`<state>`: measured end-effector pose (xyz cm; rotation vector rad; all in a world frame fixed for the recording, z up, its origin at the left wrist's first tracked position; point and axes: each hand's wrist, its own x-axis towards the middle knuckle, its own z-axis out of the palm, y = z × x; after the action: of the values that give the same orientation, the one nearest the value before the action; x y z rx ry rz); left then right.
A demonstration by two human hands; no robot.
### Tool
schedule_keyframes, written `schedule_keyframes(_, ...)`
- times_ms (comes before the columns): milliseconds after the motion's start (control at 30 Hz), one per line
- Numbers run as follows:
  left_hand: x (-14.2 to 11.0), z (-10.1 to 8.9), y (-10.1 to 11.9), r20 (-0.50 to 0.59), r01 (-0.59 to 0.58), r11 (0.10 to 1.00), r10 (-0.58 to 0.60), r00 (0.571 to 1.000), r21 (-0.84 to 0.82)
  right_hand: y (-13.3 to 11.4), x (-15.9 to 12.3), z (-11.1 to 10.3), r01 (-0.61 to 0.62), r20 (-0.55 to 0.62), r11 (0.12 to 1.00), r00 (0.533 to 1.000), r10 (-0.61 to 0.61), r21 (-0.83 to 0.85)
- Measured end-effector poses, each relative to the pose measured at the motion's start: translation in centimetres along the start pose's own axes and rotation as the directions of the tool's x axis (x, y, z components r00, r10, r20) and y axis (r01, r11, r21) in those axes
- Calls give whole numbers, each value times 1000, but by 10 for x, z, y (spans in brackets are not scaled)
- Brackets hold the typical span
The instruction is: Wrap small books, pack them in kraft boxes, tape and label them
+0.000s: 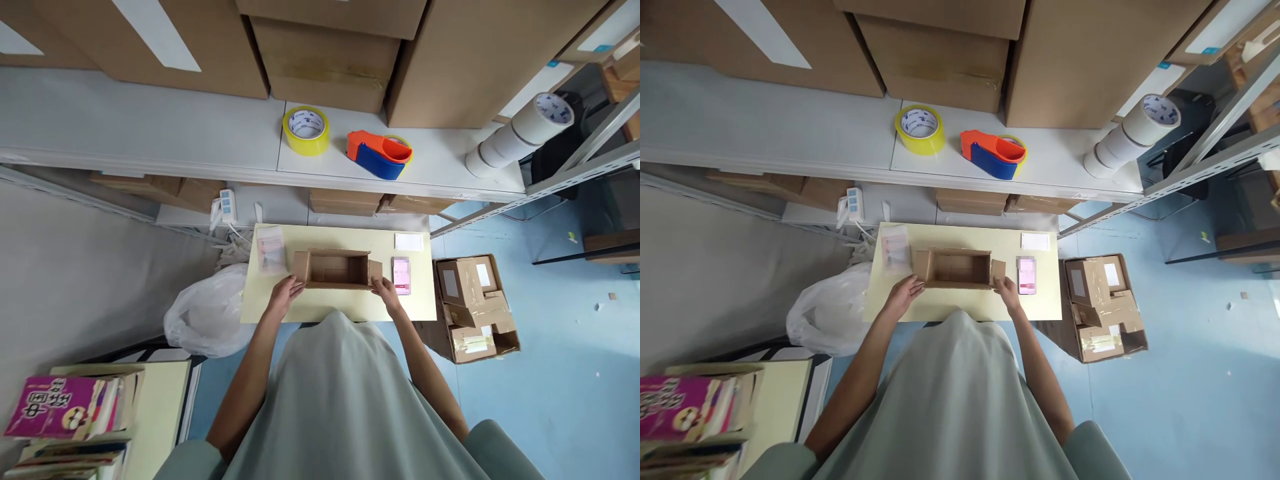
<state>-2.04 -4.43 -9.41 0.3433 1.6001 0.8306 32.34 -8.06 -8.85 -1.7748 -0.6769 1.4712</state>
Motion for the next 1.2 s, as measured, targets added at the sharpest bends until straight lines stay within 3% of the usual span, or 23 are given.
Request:
schedule_keyframes(233, 4, 11, -17, -14, -2, 1000, 3, 1000, 27, 5, -2, 8, -6, -8, 1000, 1000, 6, -20)
schedule_keyframes(433, 13, -6, -16, -37, -62, 996, 65, 997, 69, 2, -6, 4, 18, -71, 995, 997, -25, -94)
schedule_keyframes(600, 41, -38, 4, -115, -117, 973, 142, 983, 198, -9, -15, 1, 76, -221, 972, 967, -126, -221)
schedule_keyframes(800, 99, -67, 41, -300, -47, 892, 201, 932, 450, -26, -36, 3, 142, -311, 930, 916, -253, -338)
schedule_keyframes(967, 129, -57, 61, -327, 26, 795, 220, 919, 606, -28, -61, 11, 144, -369, 931, 889, -270, -334)
schedule_keyframes(1200, 139, -47, 71, -363, 151, 690, 172, 916, 708, -23, -92, 12, 122, -400, 950, 886, -235, -287)
